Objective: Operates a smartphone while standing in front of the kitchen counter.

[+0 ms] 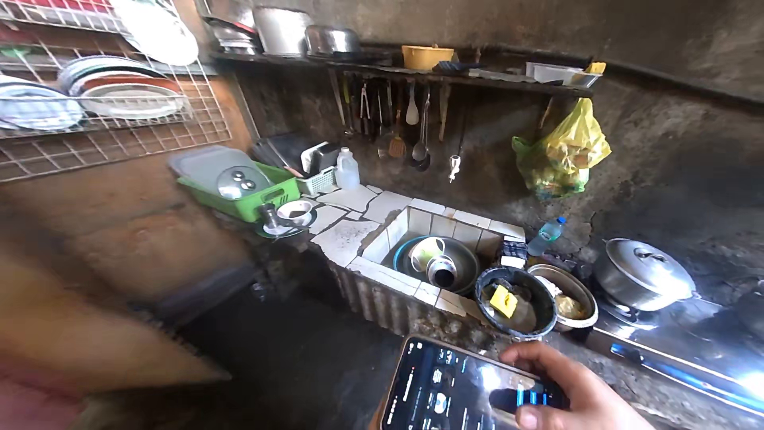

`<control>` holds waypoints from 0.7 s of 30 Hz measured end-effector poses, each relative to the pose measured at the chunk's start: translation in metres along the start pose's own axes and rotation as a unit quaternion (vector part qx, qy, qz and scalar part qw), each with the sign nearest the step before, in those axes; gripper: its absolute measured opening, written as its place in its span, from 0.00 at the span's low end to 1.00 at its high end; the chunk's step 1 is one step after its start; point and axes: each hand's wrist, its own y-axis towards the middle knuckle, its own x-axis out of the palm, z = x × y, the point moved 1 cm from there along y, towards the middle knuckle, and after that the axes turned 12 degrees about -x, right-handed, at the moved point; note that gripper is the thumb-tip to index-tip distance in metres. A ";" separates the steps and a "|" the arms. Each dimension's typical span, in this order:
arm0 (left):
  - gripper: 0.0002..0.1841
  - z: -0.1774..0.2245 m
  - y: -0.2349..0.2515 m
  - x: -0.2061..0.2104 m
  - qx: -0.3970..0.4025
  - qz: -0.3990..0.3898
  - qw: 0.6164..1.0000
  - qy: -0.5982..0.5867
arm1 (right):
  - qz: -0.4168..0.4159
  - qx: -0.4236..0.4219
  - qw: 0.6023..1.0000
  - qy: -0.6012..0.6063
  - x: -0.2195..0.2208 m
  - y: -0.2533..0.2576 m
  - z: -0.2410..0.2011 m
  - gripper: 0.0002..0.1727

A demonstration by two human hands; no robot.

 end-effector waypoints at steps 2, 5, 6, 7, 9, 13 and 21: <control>0.23 0.002 0.001 0.001 0.000 0.004 1.000 -0.004 | -0.013 -0.001 1.000 0.021 0.001 -0.001 0.003 0.30; 0.19 0.004 0.003 0.006 0.002 0.038 0.999 -0.011 | -0.042 0.009 0.996 0.080 0.002 -0.004 0.012 0.32; 0.19 0.005 0.005 0.009 0.005 0.052 0.999 -0.013 | -0.052 0.022 0.992 0.114 0.003 -0.005 0.016 0.34; 0.19 0.006 0.008 0.013 0.008 0.071 0.997 -0.013 | -0.057 0.036 0.986 0.151 0.005 -0.006 0.018 0.35; 0.20 0.010 0.013 0.016 0.005 0.088 0.996 -0.009 | -0.070 0.057 0.971 0.223 0.010 -0.007 0.022 0.36; 0.13 0.012 0.018 0.019 -0.012 0.161 0.987 -0.011 | -0.053 0.048 0.933 0.352 0.026 -0.007 0.029 0.31; 0.16 0.015 0.018 0.029 -0.050 0.215 0.970 0.100 | -0.014 0.076 0.919 0.388 0.051 -0.005 0.023 0.31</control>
